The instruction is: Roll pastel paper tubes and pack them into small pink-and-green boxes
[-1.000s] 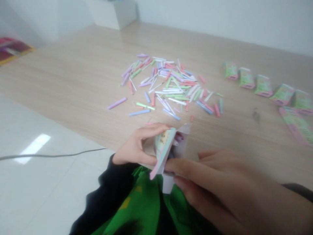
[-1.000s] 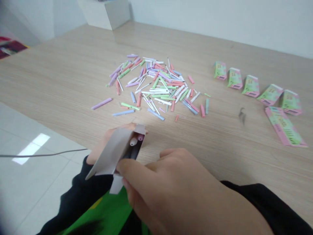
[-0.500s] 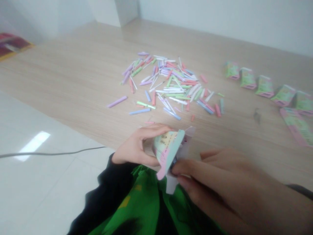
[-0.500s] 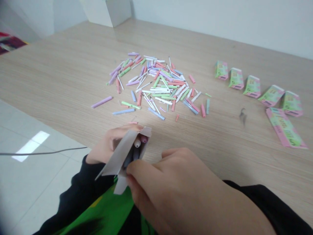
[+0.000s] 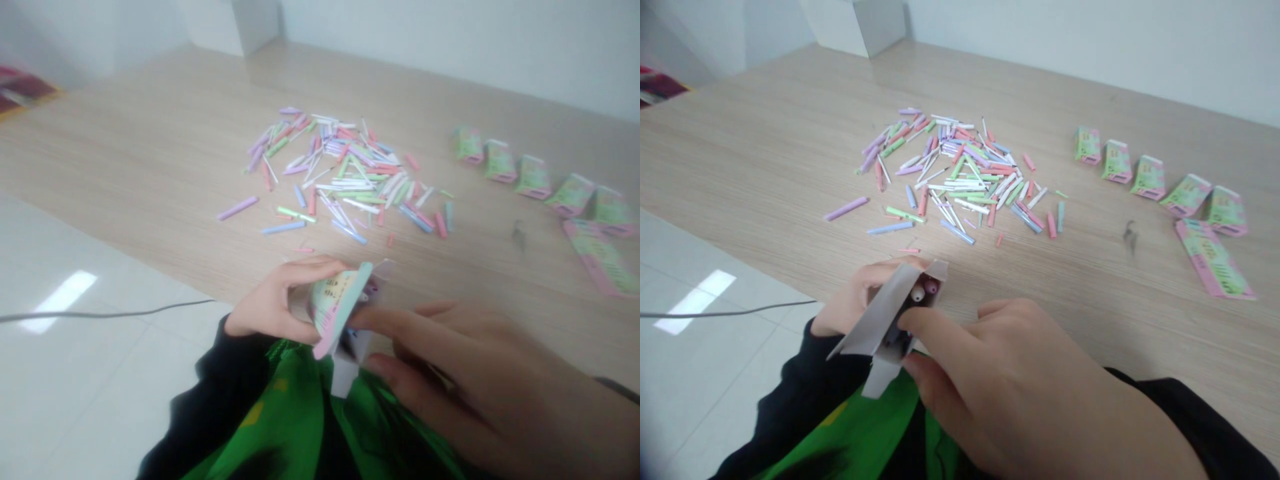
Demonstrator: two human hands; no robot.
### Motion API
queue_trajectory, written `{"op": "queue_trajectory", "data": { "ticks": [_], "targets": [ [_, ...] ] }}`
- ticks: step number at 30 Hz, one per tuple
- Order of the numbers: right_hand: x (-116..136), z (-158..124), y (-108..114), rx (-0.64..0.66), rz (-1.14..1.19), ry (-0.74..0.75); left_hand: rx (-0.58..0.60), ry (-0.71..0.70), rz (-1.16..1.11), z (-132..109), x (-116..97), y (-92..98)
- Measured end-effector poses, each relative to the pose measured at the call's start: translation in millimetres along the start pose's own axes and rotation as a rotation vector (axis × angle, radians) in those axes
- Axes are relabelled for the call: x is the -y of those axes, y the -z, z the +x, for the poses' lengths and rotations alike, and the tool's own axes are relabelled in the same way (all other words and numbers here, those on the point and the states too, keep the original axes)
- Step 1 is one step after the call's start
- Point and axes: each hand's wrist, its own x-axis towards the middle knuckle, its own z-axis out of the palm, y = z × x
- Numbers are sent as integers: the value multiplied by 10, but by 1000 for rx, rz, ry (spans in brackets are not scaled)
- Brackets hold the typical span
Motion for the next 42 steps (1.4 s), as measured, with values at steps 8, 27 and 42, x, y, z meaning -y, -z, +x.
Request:
{"op": "queue_trajectory", "data": {
  "ticks": [8, 27, 42],
  "targets": [
    [-71, -59, -10, -187, -31, -57, -34, 39, -34, -48, 37, -21],
    [11, 316, 100, -12, -116, -181, -2, 184, -88, -27, -27, -70],
    [-4, 306, 88, -6, -190, -119, -71, 75, 42, -62, 0, -27]
  ]
}}
